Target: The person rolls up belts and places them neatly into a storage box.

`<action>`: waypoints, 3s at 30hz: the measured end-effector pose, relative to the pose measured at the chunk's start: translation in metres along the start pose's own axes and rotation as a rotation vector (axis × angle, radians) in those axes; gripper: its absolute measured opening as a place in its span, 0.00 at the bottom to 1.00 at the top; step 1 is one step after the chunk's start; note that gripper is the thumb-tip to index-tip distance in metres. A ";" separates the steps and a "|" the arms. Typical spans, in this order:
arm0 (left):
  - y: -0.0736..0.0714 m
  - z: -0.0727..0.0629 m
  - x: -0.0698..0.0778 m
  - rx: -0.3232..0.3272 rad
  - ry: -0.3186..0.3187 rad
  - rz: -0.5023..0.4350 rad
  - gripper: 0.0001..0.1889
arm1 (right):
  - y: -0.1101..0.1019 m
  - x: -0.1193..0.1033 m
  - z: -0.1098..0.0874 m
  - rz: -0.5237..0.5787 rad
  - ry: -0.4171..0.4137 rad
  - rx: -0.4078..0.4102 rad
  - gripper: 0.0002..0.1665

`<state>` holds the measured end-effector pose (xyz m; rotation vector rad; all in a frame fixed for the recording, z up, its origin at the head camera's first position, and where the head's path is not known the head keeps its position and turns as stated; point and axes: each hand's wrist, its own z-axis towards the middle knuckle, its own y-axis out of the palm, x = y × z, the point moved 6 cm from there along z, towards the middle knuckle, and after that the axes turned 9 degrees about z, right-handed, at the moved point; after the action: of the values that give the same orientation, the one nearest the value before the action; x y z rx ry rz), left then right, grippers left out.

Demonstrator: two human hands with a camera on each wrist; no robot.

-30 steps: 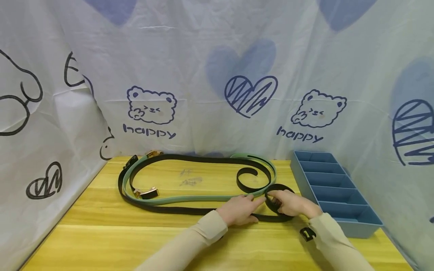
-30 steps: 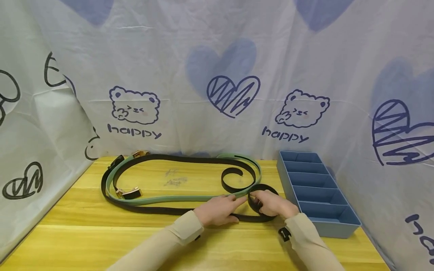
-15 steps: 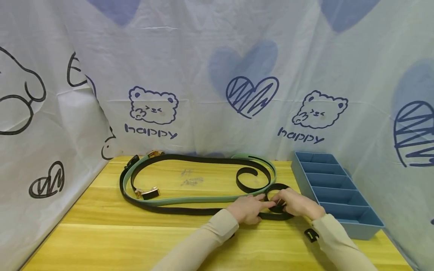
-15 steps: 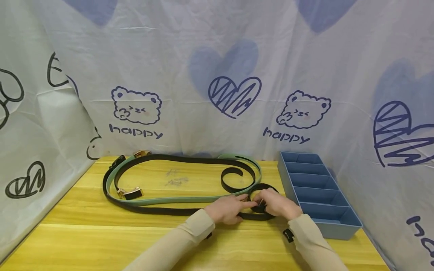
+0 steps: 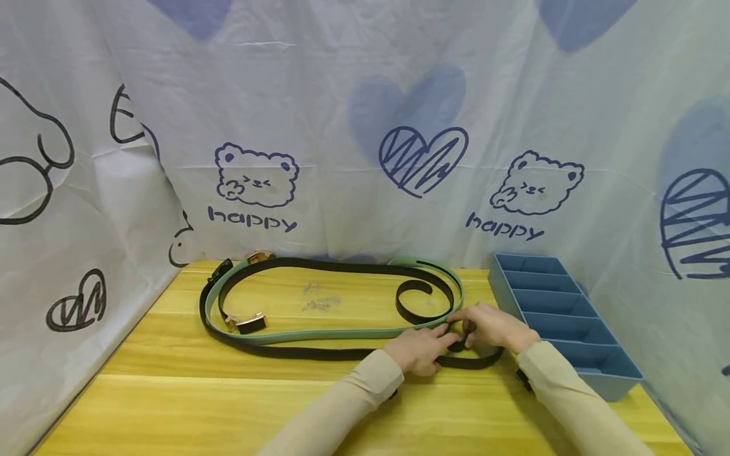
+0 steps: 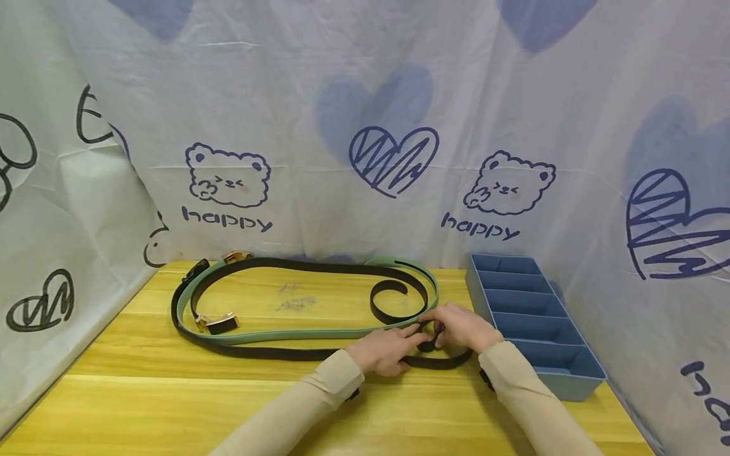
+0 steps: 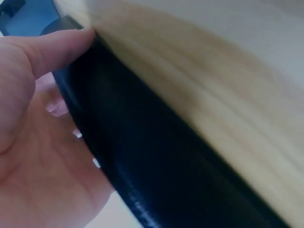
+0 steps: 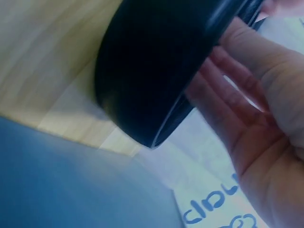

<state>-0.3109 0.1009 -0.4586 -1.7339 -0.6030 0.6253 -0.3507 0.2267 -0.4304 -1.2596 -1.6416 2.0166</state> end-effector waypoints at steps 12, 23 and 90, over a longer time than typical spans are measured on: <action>0.004 -0.001 0.001 -0.031 0.020 -0.051 0.33 | 0.001 -0.002 0.009 -0.052 0.021 0.006 0.29; 0.006 0.004 0.008 -0.052 0.005 -0.092 0.33 | 0.003 -0.009 0.011 0.022 0.052 -0.046 0.19; 0.003 0.010 0.006 -0.005 0.003 -0.244 0.41 | -0.002 0.004 0.007 -0.054 -0.021 0.037 0.16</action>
<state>-0.3131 0.1115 -0.4646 -1.6339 -0.7996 0.4495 -0.3595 0.2252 -0.4302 -1.1722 -1.6226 2.0253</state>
